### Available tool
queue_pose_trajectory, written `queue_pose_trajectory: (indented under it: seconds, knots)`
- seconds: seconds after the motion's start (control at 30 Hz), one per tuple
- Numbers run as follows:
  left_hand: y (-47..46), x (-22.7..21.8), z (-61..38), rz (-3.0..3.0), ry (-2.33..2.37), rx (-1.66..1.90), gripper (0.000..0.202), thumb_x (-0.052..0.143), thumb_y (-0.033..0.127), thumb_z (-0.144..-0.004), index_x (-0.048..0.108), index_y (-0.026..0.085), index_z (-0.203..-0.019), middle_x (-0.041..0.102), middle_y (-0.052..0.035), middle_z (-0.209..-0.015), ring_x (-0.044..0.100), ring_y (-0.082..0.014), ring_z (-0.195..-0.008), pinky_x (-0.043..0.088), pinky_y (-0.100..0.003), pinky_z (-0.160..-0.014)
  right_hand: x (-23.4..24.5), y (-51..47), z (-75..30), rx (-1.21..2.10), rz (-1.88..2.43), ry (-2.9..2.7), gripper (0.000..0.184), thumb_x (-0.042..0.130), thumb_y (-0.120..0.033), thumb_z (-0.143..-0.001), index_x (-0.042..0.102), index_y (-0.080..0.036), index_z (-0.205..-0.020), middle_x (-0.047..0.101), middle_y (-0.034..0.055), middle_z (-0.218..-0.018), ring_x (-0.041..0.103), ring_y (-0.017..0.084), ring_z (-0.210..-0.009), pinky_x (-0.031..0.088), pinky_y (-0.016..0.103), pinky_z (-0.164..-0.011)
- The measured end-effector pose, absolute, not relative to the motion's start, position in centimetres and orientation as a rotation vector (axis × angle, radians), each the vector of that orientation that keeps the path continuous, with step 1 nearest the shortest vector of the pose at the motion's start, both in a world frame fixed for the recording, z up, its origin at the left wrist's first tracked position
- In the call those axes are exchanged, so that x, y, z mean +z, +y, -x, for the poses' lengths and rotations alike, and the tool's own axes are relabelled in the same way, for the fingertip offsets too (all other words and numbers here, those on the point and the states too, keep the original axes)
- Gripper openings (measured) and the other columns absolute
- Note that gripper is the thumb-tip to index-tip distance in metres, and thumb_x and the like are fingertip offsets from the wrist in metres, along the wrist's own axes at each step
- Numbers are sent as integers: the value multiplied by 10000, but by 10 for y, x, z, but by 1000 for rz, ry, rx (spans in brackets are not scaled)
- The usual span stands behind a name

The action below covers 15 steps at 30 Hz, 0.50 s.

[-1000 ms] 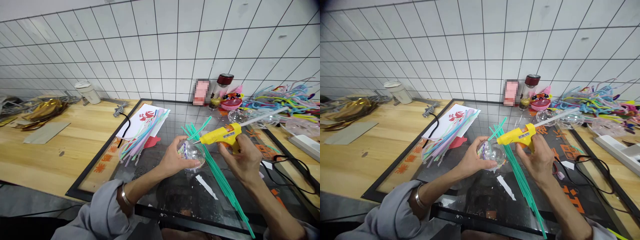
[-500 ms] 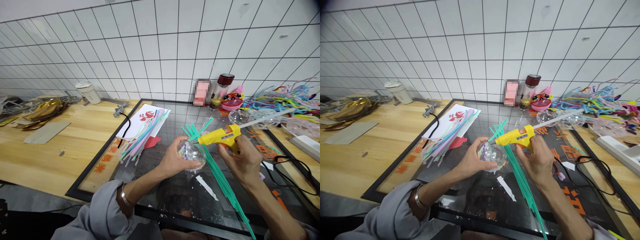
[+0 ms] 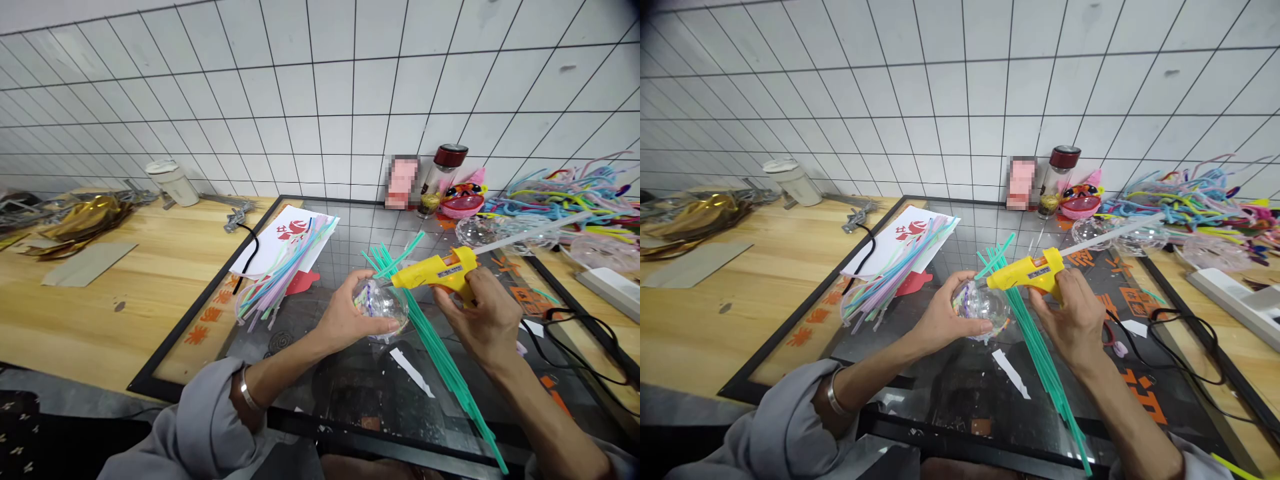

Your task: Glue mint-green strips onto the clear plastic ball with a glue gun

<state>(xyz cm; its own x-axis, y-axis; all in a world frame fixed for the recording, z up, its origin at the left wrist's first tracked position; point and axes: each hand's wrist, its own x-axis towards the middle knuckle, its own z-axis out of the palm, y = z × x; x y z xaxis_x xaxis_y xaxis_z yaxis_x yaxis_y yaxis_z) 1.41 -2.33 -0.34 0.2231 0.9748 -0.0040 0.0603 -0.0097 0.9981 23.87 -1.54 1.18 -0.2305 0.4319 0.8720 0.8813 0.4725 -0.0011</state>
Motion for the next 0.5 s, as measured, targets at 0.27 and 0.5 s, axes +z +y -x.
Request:
queue_pose_trajectory:
  seconds: [0.27, 0.5]
  knots:
    - [-22, -7, -13, -1366, 1081, 1025, 816, 916, 322, -542, 533, 214, -1255, 634, -84, -1221, 590, -276, -1166, 502, -398, -952, 15, -17, -239, -633, 1094, -1876, 384, 669, -212, -863, 313, -258, -727, 351, -51, -656, 371, 124, -566, 292, 284, -514]
    - [-23, -4, -14, -1359, 1065, 1033, 796, 909, 293, -551, 528, 200, -1244, 661, -77, -1176, 622, -270, -1139, 513, -392, -954, 15, -17, -240, -619, 1102, -1878, 373, 666, -233, -861, 328, -255, -705, 370, -50, -643, 383, 123, -556, 293, 284, -511]
